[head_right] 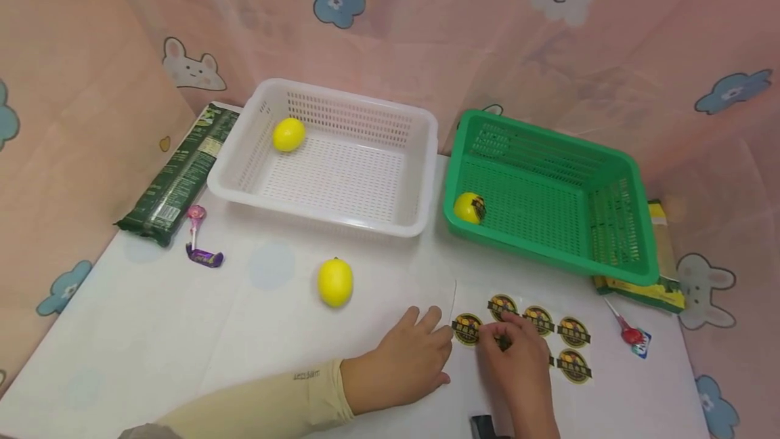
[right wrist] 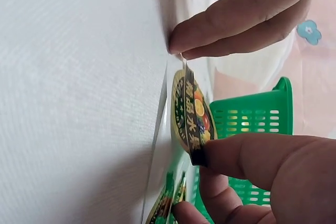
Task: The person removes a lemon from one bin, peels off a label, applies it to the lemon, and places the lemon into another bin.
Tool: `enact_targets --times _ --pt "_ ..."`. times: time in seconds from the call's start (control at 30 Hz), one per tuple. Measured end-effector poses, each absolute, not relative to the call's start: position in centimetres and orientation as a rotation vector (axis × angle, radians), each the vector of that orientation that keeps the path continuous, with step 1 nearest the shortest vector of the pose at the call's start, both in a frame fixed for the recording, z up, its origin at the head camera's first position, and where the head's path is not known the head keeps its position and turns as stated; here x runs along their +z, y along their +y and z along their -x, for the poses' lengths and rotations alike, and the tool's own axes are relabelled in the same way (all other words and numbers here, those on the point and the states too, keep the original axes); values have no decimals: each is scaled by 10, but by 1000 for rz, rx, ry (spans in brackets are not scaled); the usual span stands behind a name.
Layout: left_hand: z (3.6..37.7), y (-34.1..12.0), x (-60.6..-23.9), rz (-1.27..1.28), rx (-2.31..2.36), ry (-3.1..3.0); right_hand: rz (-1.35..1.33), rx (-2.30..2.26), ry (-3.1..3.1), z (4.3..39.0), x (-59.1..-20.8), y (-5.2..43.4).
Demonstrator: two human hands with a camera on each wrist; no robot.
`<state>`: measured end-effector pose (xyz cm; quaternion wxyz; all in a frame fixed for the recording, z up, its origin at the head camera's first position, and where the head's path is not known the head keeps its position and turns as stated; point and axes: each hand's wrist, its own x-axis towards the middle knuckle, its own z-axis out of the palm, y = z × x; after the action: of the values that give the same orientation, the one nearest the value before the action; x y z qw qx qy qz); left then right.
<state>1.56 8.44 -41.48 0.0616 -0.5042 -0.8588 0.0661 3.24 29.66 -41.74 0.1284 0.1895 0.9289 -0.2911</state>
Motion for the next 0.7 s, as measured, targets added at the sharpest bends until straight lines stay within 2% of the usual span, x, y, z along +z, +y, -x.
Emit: enact_targets --times 0.27,0.47,0.7 --pt "-15 90 -408 1534 274 -2554 -526 -848 2666 -29 -414 299" --pt "-9 99 -408 1545 249 -2609 -596 -838 2608 -22 -408 312" --pt "-6 95 -407 1582 226 -2695 -713 -858 2528 -30 -407 319"
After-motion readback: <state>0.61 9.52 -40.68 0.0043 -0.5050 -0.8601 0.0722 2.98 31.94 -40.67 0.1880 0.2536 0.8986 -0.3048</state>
